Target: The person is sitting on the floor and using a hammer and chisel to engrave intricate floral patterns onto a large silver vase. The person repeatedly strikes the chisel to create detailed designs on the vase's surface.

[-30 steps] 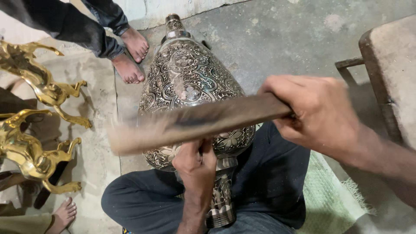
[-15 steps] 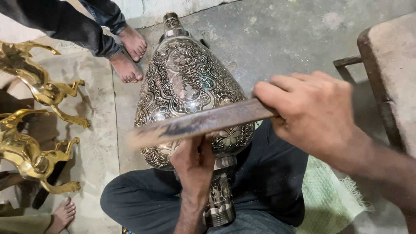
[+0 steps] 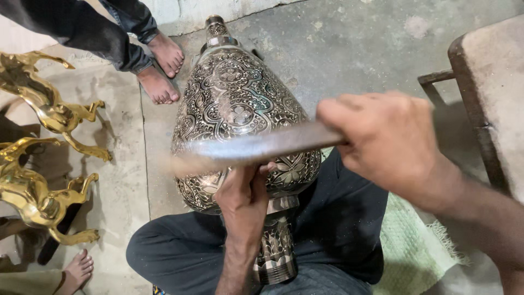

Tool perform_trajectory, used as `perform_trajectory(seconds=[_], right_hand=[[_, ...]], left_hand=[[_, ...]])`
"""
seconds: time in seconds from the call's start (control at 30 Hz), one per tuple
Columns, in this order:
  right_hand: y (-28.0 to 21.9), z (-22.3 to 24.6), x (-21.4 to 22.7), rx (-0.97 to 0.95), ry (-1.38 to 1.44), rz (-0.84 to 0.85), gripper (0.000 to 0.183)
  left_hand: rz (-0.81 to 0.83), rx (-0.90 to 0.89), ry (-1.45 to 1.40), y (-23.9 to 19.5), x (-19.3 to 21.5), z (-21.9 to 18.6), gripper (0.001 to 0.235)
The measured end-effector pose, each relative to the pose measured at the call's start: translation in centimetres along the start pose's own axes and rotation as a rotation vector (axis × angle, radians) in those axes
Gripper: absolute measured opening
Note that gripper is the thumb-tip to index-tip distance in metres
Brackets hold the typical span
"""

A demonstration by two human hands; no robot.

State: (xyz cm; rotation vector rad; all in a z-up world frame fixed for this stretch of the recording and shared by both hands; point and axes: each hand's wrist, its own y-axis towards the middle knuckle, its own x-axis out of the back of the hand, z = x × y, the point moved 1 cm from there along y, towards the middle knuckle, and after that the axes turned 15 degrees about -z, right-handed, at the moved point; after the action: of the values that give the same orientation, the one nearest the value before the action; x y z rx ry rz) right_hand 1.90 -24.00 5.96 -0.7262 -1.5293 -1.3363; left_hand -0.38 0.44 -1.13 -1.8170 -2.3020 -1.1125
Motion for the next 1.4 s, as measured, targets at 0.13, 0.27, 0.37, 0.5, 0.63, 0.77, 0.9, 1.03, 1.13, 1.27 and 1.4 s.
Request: perform_trajectory(seconds=[0.13, 0.27, 0.37, 0.5, 0.63, 0.77, 0.9, 1.03, 1.13, 1.27, 1.4], right_hand=[[0.6, 0.5, 1.0, -0.01, 0.246, -0.16, 0.014], [0.8, 0.7, 1.7, -0.029, 0.291, -0.192, 0.008], [-0.4, 0.2, 1.3, -0.033, 0.148, -0.174, 0.013], [-2.3, -1.3, -1.5, -0.18, 0.094, 0.15, 0.005], [-5.9, -1.3, -3.3, -0.557, 0.356, 0.625, 0.044], [-9.8, 0.2, -2.7, -0.777, 0.49, 0.492, 0.065], [-12.4, 1.7, -2.1, -0.692, 0.561, 0.133, 0.055], [-14.3, 1.7, -2.2, -0.771, 0.485, 0.333, 0.042], [-14.8, 1.6, -2.0, -0.745, 0.523, 0.236, 0.038], [-14.5, 1.1, -1.1, -0.769, 0.595, 0.076, 0.025], [-13.9, 0.6, 0.6, -0.645, 0.509, 0.097, 0.031]], left_hand=[[0.046, 0.036, 0.075, 0.1, 0.1, 0.5, 0.022], [0.065, 0.004, 0.09, 0.1, 0.2, 0.6, 0.026], [0.067, -0.024, 0.004, 0.5, 0.2, 0.4, 0.027], [-0.014, 0.431, -0.125, 2.5, 2.1, 0.9, 0.015], [0.202, 0.255, -0.373, 4.9, 3.2, 1.5, 0.032], [0.539, 0.026, -0.301, 5.6, 2.0, 1.2, 0.042], [0.641, -0.165, -0.119, 5.8, 0.9, 1.1, 0.042], [0.707, -0.197, -0.014, 5.0, 1.0, 0.9, 0.04], [0.678, -0.249, -0.024, 4.9, 1.0, 0.8, 0.039], [0.66, -0.266, -0.045, 5.3, 1.1, 0.7, 0.041], [0.607, -0.327, -0.077, 4.9, 1.6, 0.6, 0.042]])
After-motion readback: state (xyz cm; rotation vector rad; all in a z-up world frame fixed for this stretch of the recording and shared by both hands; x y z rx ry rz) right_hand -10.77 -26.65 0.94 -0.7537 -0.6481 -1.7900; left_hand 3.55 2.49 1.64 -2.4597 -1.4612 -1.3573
